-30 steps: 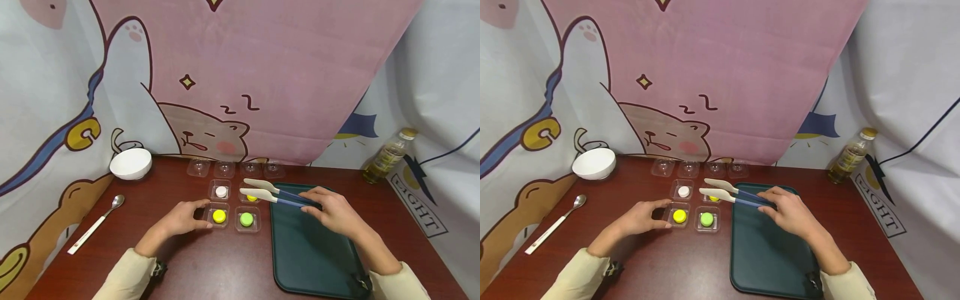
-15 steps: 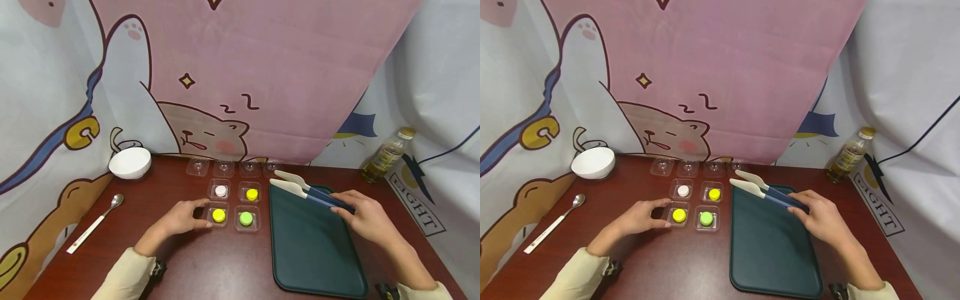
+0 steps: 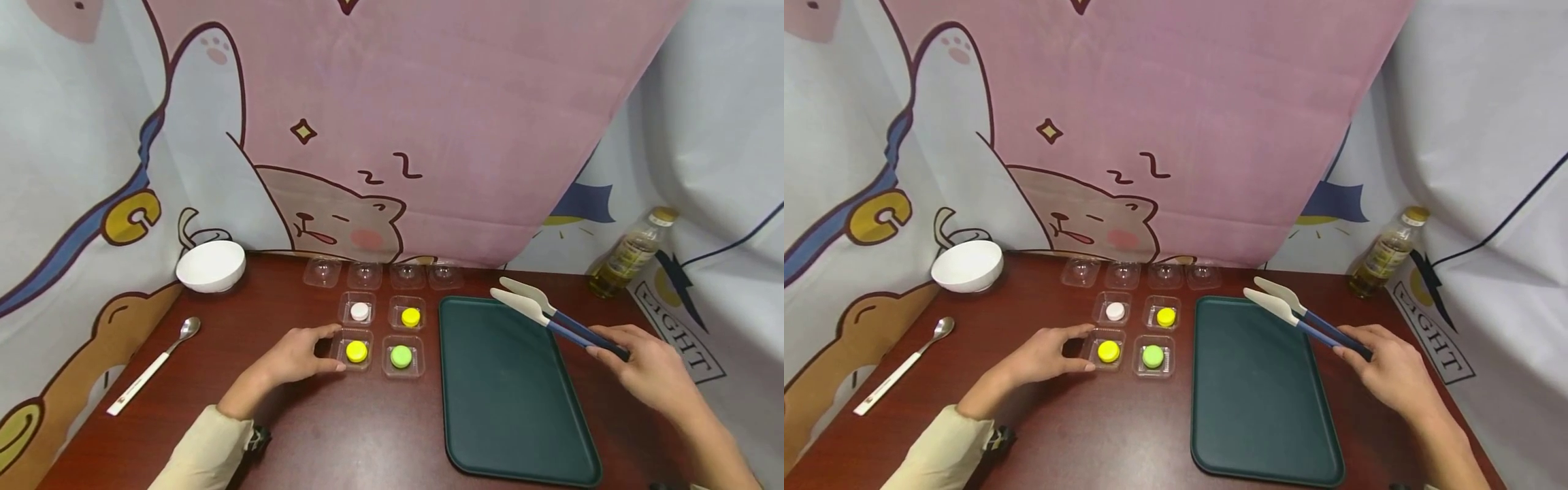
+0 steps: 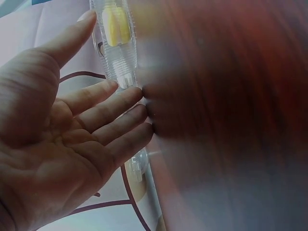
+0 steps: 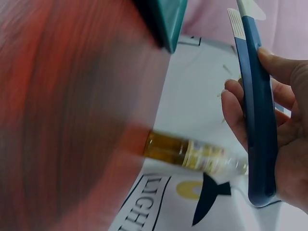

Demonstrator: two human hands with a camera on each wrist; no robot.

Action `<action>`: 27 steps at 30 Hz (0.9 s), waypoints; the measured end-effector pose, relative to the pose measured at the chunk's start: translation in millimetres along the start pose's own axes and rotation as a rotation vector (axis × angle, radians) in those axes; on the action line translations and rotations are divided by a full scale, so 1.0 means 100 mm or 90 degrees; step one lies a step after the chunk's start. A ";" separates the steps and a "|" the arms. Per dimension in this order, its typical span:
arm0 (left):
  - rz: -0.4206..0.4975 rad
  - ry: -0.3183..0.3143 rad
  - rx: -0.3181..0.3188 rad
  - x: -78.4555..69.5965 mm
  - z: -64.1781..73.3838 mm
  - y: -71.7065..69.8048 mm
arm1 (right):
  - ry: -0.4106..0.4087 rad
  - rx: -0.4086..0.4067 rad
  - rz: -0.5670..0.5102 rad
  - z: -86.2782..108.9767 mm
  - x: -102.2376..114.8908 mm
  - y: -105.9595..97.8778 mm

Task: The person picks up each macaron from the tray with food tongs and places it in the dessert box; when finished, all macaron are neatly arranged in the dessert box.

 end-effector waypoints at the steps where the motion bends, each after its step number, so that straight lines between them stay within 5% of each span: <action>1: 0.001 -0.004 0.001 0.01 0.00 0.00 | 0.004 0.000 0.002 0.01 -0.04 0.00; 13: 0.005 0.001 -0.006 0.01 0.01 0.01 | 0.075 0.003 0.013 0.15 -0.49 0.07; 27: 0.001 0.014 -0.012 0.00 0.00 0.00 | 0.160 0.021 0.017 0.19 -0.71 0.14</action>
Point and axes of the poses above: each hand's wrist, its own z-axis away from the middle knuckle, its own y-axis out of the palm, x = y × z, the point moved 6 cm from there along -z, towards the middle knuckle, and after that the axes turned 14 degrees about x, right-handed, at the moved point
